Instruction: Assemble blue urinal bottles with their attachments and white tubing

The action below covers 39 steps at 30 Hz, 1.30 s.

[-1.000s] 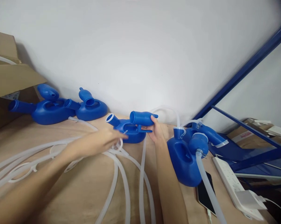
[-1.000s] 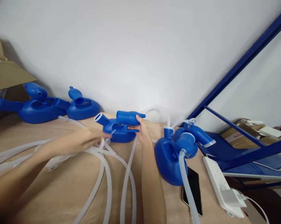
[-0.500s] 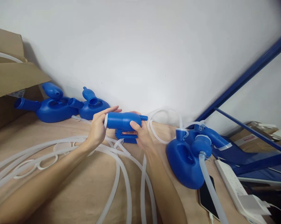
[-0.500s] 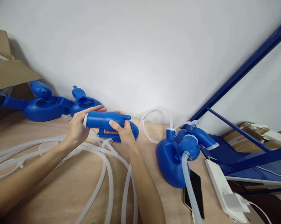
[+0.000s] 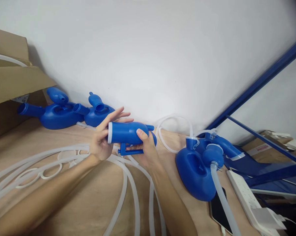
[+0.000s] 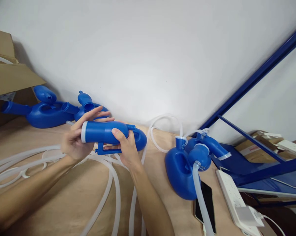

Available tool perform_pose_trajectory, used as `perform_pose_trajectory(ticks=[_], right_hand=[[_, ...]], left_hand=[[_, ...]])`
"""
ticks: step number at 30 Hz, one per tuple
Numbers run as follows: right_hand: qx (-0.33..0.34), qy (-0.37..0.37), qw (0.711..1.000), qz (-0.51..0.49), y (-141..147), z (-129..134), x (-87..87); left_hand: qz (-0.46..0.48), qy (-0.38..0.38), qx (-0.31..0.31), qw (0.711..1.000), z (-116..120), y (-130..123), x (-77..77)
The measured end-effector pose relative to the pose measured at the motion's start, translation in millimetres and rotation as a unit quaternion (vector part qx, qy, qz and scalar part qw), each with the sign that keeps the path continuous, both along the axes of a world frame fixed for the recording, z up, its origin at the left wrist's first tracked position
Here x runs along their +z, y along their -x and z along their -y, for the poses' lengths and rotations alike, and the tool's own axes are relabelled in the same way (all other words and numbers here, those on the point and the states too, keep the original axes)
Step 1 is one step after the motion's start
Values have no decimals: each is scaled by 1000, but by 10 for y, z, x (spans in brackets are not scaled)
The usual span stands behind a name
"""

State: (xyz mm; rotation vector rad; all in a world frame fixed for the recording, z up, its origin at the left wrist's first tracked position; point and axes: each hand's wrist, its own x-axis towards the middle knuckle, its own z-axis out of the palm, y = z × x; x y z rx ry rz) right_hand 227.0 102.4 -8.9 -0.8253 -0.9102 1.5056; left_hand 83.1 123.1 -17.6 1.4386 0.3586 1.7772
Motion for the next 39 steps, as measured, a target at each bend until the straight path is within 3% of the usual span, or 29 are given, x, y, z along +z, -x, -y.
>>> perform_pose_trajectory(ticks=[3,6,8,10,13,16,18,20,23,25,30,33,37,39], right_hand=[[1,2,1000,23,-45,49,80],[-7,-7,997,72,-204,-6,143],[-22,-34,994,102,-360,-90,149],[-32,-57,991,119,-517,-200,108],[-28,-68,989,129,-690,-409,-58],[-65,-120,967,214,-793,-656,-322],[-122,-155,921,336,-849,-804,-511],[-130,-160,898,389,-899,-907,-678],[-112,-160,891,409,-936,-976,-851],[-126,-162,884,420,-928,-991,-924],[-175,-153,870,434,-879,-1005,-1033],[-170,-161,864,445,-891,-965,-1071],[-145,-183,855,463,-951,-867,-1116],[-131,-193,851,470,-985,-842,-1132]], left_hand=[[-28,-19,14,999,9,18,-24],[-162,-39,84,983,-87,87,-50],[-301,-24,92,949,-152,165,-14],[-423,8,60,904,-187,247,70],[-505,41,5,862,-194,317,200],[-517,60,28,854,-217,287,195],[-543,40,76,835,-258,225,95],[-583,4,131,802,-310,146,-50],[-627,-26,215,748,-370,-2,-248],[-637,-27,249,729,-395,-126,-329],[-637,14,280,718,-467,-493,-417],[-636,23,264,725,-501,-599,-414],[-623,19,193,757,-494,-357,-271],[-641,26,185,745,-497,-98,-190]])
